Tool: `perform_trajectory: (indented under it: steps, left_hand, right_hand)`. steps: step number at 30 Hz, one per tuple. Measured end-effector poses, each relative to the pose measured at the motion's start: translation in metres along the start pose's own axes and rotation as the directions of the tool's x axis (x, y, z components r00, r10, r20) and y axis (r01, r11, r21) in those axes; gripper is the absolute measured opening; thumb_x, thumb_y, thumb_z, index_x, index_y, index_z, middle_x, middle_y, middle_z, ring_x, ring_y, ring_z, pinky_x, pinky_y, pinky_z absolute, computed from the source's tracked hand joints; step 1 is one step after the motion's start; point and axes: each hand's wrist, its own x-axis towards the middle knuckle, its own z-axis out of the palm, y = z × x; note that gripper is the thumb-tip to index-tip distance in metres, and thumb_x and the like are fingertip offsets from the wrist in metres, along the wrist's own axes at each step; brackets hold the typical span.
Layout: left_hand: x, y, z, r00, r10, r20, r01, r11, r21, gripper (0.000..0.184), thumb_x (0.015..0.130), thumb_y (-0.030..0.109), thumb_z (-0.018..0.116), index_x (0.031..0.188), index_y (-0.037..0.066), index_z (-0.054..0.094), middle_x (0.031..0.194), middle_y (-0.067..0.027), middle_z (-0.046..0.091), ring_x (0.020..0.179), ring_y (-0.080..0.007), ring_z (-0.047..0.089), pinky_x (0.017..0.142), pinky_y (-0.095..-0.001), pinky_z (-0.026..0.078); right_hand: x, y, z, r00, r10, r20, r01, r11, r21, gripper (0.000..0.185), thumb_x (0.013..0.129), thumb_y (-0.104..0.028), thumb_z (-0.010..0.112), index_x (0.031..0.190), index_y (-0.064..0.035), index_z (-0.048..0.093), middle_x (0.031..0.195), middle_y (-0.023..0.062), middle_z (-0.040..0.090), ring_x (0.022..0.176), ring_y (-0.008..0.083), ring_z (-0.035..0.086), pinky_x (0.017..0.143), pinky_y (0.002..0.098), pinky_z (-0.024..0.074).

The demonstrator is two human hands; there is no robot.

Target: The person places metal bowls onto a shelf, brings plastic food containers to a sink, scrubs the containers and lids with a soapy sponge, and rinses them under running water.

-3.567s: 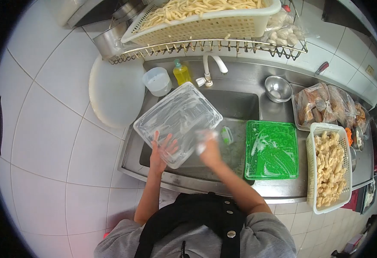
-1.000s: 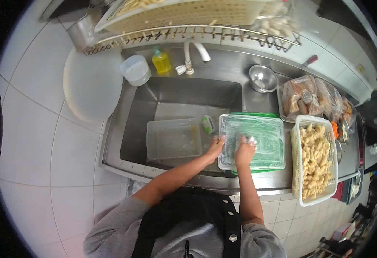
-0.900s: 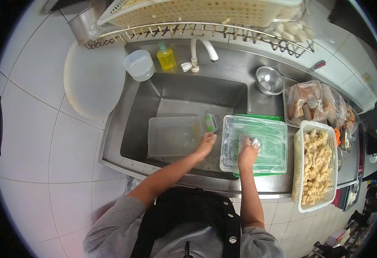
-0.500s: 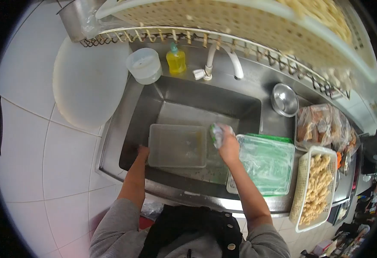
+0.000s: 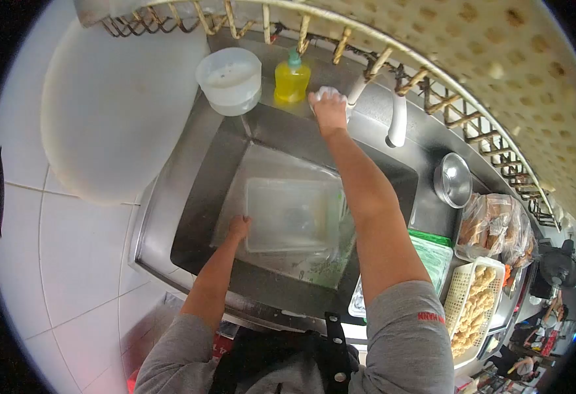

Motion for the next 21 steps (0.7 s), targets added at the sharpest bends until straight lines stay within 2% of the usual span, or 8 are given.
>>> perform_trajectory:
  steps: [1, 4, 5, 7, 9, 13, 19, 21]
  left_hand:
    - [0.002, 0.008, 0.007, 1.0, -0.007, 0.013, 0.007, 1.0, -0.004, 0.038, 0.08, 0.029, 0.061, 0.098, -0.004, 0.064, 0.097, -0.0234, 0.064, 0.091, -0.0374, 0.062, 0.08, -0.045, 0.048]
    - [0.004, 0.04, 0.016, 0.995, 0.062, 0.081, -0.055, 0.995, -0.083, 0.031, 0.078, 0.026, 0.061, 0.089, -0.003, 0.062, 0.089, -0.0208, 0.064, 0.084, -0.036, 0.062, 0.075, -0.045, 0.048]
    - [-0.001, 0.055, 0.017, 0.994, 0.068, 0.085, -0.056, 0.989, -0.134, 0.029, 0.077, 0.026, 0.061, 0.084, -0.002, 0.06, 0.084, -0.0196, 0.064, 0.08, -0.0353, 0.062, 0.073, -0.0446, 0.048]
    - [-0.006, 0.077, 0.023, 0.994, 0.072, 0.086, -0.054, 0.98, -0.193, 0.028, 0.076, 0.026, 0.06, 0.08, -0.001, 0.058, 0.08, -0.0184, 0.064, 0.077, -0.0346, 0.062, 0.071, -0.0441, 0.048]
    - [-0.009, 0.085, 0.029, 0.978, 0.209, 0.024, -0.205, 0.971, -0.12, 0.025, 0.081, 0.023, 0.059, 0.078, -0.002, 0.055, 0.074, -0.0127, 0.059, 0.069, -0.0272, 0.058, 0.066, -0.042, 0.045]
    - [-0.009, 0.089, 0.042, 0.967, 0.251, -0.043, -0.255, 0.953, -0.161, 0.027, 0.076, 0.025, 0.062, 0.077, -0.001, 0.055, 0.072, -0.0165, 0.059, 0.066, -0.0318, 0.057, 0.066, -0.0424, 0.046]
    - [-0.003, 0.061, 0.044, 0.986, 0.062, 0.157, 0.01, 0.906, -0.422, 0.023, 0.079, 0.023, 0.058, 0.082, 0.0, 0.059, 0.079, -0.0137, 0.063, 0.074, -0.0264, 0.062, 0.067, -0.0396, 0.049]
    - [-0.016, 0.064, 0.031, 0.936, -0.011, 0.352, 0.226, 0.786, -0.576, 0.025, 0.08, 0.022, 0.057, 0.094, 0.002, 0.063, 0.086, -0.01, 0.064, 0.079, -0.0231, 0.063, 0.068, -0.0383, 0.049]
  right_hand:
    - [0.006, -0.002, -0.003, 1.0, -0.006, 0.014, 0.006, 1.0, -0.004, 0.035, 0.086, -0.015, 0.054, 0.119, -0.0241, 0.053, 0.108, 0.0095, 0.059, 0.104, 0.0272, 0.056, 0.082, 0.0471, 0.0461]
    - [0.03, 0.003, -0.013, 0.948, -0.026, 0.318, -0.025, 0.988, 0.154, 0.049, 0.072, 0.0, 0.064, 0.118, -0.0173, 0.054, 0.115, 0.0111, 0.06, 0.111, 0.0335, 0.056, 0.089, 0.0479, 0.0461]
    - [0.037, 0.009, -0.014, 0.947, -0.027, 0.321, -0.023, 0.988, 0.151, 0.049, 0.072, 0.0, 0.064, 0.118, -0.0173, 0.054, 0.115, 0.0111, 0.06, 0.111, 0.0335, 0.056, 0.089, 0.0479, 0.0461]
    - [0.052, 0.021, -0.01, 0.773, -0.252, 0.582, 0.116, 0.958, 0.261, 0.051, 0.07, 0.002, 0.06, 0.118, -0.0156, 0.055, 0.117, 0.013, 0.06, 0.113, 0.0332, 0.057, 0.09, 0.0457, 0.0471]
    - [0.06, 0.021, -0.008, 0.729, -0.29, 0.62, 0.117, 0.945, 0.305, 0.046, 0.075, -0.003, 0.062, 0.12, -0.013, 0.061, 0.122, 0.0124, 0.061, 0.115, 0.0304, 0.057, 0.095, 0.0443, 0.0456]
    - [0.064, 0.019, -0.009, 0.679, -0.267, 0.683, 0.078, 0.952, 0.295, 0.045, 0.075, -0.003, 0.061, 0.12, -0.009, 0.061, 0.122, 0.0136, 0.061, 0.115, 0.0296, 0.057, 0.092, 0.0421, 0.0492]
    - [0.062, 0.015, -0.028, 0.674, -0.205, 0.709, 0.054, 0.972, 0.23, 0.047, 0.076, -0.001, 0.058, 0.122, -0.0119, 0.059, 0.124, 0.0136, 0.059, 0.116, 0.0308, 0.056, 0.092, 0.0412, 0.0487]
    - [0.061, 0.015, -0.026, 0.666, -0.218, 0.713, 0.08, 0.972, 0.222, 0.051, 0.075, 0.0, 0.055, 0.124, -0.0142, 0.056, 0.125, 0.0143, 0.058, 0.117, 0.0321, 0.055, 0.092, 0.0407, 0.0482]
